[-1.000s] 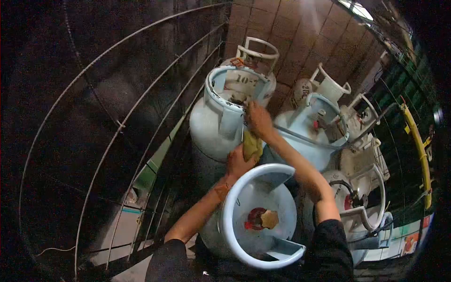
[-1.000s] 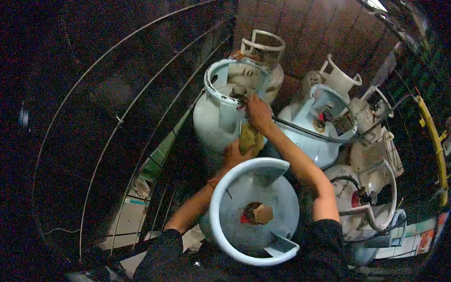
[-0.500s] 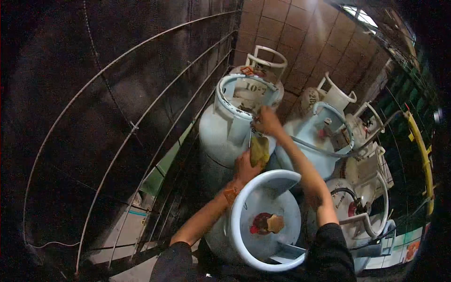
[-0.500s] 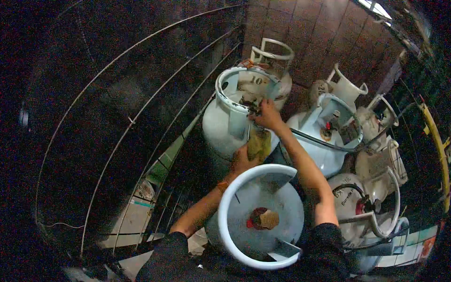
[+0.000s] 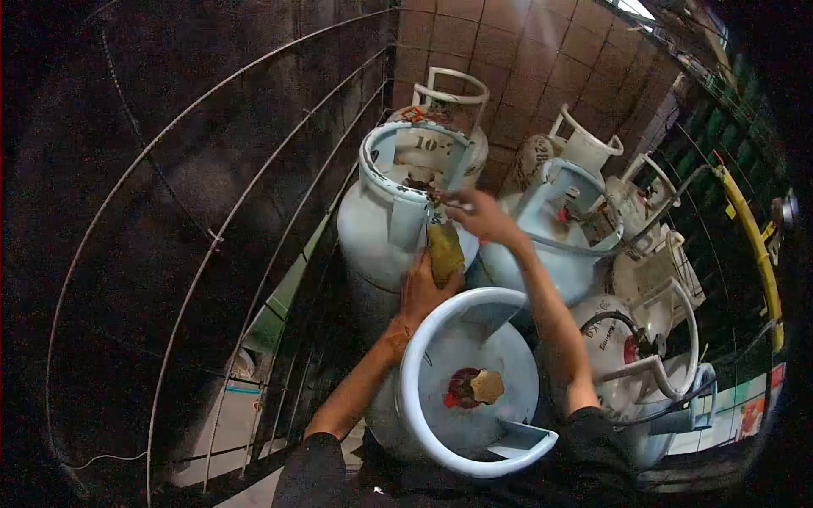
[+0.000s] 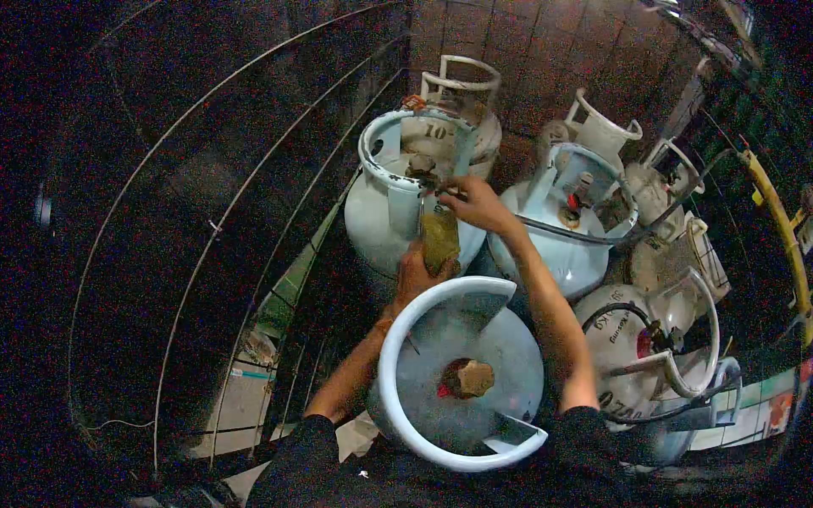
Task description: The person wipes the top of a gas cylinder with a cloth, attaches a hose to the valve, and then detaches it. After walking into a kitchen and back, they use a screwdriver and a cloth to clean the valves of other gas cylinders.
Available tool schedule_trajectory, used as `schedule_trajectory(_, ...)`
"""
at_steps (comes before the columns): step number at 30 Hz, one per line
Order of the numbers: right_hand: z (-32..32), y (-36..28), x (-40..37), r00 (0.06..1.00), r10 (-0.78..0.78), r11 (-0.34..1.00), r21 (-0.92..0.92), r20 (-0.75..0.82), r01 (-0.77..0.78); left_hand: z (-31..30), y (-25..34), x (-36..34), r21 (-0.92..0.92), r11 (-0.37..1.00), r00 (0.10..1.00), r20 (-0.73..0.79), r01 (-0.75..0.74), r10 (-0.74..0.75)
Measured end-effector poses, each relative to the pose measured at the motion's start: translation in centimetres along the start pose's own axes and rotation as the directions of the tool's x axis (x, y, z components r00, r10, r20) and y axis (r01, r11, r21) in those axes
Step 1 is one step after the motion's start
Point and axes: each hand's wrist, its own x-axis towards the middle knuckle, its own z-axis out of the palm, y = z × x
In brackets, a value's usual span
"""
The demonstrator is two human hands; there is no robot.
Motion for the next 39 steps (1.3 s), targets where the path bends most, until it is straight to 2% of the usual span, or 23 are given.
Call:
schedule_trajectory(1,-0.7,3.1,-0.2,0.987,-0.1,0.988,0.131,0.123,0.084,-0.1,0.7,-0.1,-0.002,1.0,1.0,0.012,0.0,0.0)
schedule_trajectory(3,-1.8,-0.1,-3.4,0.945,-0.035,0.931,0.353,0.325,-0.087,-0.7,2.1,-0.5,0.077,0.991,0.994,-0.008,-0.112,0.113)
schedule_trajectory(4,-1.5,0.4,-3.9,0.947,-0.032,0.928,0.362,0.319,-0.09,-1.5,3.5,-0.3,0.036,0.999,0.984,0.176,-0.034,0.027)
schedule_trajectory(7,-1.4,1.9,-4.2,0.961,-0.047,0.964,0.266,0.272,-0.028,-1.2,2.3,-0.1,-0.048,0.998,0.989,0.142,-0.046,0.053)
schedule_trajectory(8,-1.5,2.2,-4.2,0.969,-0.101,0.97,0.238,0.225,0.045,-0.9,2.1,-0.3,0.067,0.981,0.981,-0.054,-0.184,0.188)
schedule_trajectory(14,-4.5,0.6,-0.3,0.984,-0.124,0.97,-0.225,-0.131,0.092,-3.0,3.5,1.9,0.163,0.978,0.952,-0.255,-0.128,0.167)
schedule_trajectory(16,-2.8,1.5,3.2,0.808,-0.281,0.942,-0.311,-0.518,0.128,-3.5,3.6,3.3,0.143,0.983,0.945,-0.291,-0.113,0.151)
schedule_trajectory(17,-1.6,2.9,3.9,0.811,-0.284,0.94,-0.314,-0.511,0.131,-3.4,3.2,3.1,0.14,0.984,0.943,-0.298,-0.109,0.147)
schedule_trajectory(19,1.3,5.6,6.7,0.908,-0.06,0.901,-0.415,-0.415,-0.13,-4.1,1.7,3.1,0.159,0.982,0.898,-0.411,-0.102,0.16)
schedule_trajectory(20,1.9,7.2,8.3,0.906,-0.087,0.903,-0.416,-0.415,-0.104,-5.1,1.2,2.3,0.193,0.97,0.88,-0.422,-0.149,0.219)
schedule_trajectory(21,1.7,9.2,9.5,0.995,-0.01,0.909,-0.416,-0.096,-0.031,-6.0,1.0,0.9,0.231,0.969,0.888,-0.422,-0.09,0.183)
schedule_trajectory(22,1.6,10.3,10.2,0.968,0.076,0.917,-0.398,0.24,0.026,-6.6,0.3,-0.6,0.178,0.983,0.9,-0.42,-0.042,0.114)
schedule_trajectory(23,0.8,7.2,9.8,0.965,0.076,0.916,-0.4,0.249,0.032,-6.9,-0.9,-2.7,0.177,0.983,0.9,-0.422,-0.039,0.111)
schedule_trajectory(25,-1.7,-2.6,8.4,0.677,0.525,0.85,-0.367,0.516,-0.379,-7.6,-2.7,-6.0,0.175,0.985,0.905,-0.418,-0.008,0.082)
schedule_trajectory(26,-1.6,-0.5,10.2,0.574,0.479,0.864,-0.242,0.664,-0.442,-7.9,-2.8,-7.0,0.136,0.985,0.91,-0.414,0.107,-0.041)
schedule_trajectory(27,-1.1,3.9,11.7,0.592,0.434,0.886,-0.202,0.679,-0.417,-8.1,-3.0,-8.0,0.094,0.97,0.9,-0.401,0.225,-0.17)
schedule_trajectory(29,-0.9,19.9,16.4,0.777,0.21,0.977,-0.089,0.593,-0.196,-7.9,-4.7,-9.1,0.046,0.985,0.904,-0.406,0.168,-0.135)
schedule_trajectory(30,-0.3,32.7,19.3,0.869,-0.025,0.998,0.066,0.495,-0.009,-7.9,-4.9,-9.4,0.046,0.975,0.885,-0.431,0.218,-0.177)
schedule_trajectory(33,2.9,9.3,13.0,0.932,0.123,0.768,-0.627,0.34,0.128,-8.7,-5.2,-10.2,0.042,0.957,0.864,-0.442,0.287,-0.24)
schedule_trajectory(34,4.8,4.2,8.2,0.994,0.03,0.621,-0.777,-0.104,-0.1,-8.8,-5.2,-10.1,0.023,0.957,0.856,-0.455,0.288,-0.247)
schedule_trajectory(35,5.7,4.8,8.0,0.995,0.041,0.613,-0.784,-0.092,-0.098,-8.5,-5.1,-10.3,-0.006,0.956,0.844,-0.468,0.293,-0.262)
schedule_trajectory(37,7.1,6.6,7.7,0.914,-0.27,0.537,-0.835,-0.302,-0.117,-8.1,-4.9,-10.7,0.027,0.96,0.843,-0.486,0.28,-0.232)
schedule_trajectory(39,6.2,6.8,7.8,0.906,-0.313,0.494,-0.864,-0.284,-0.1,-8.7,-4.7,-10.6,0.086,0.966,0.846,-0.506,0.243,-0.168)
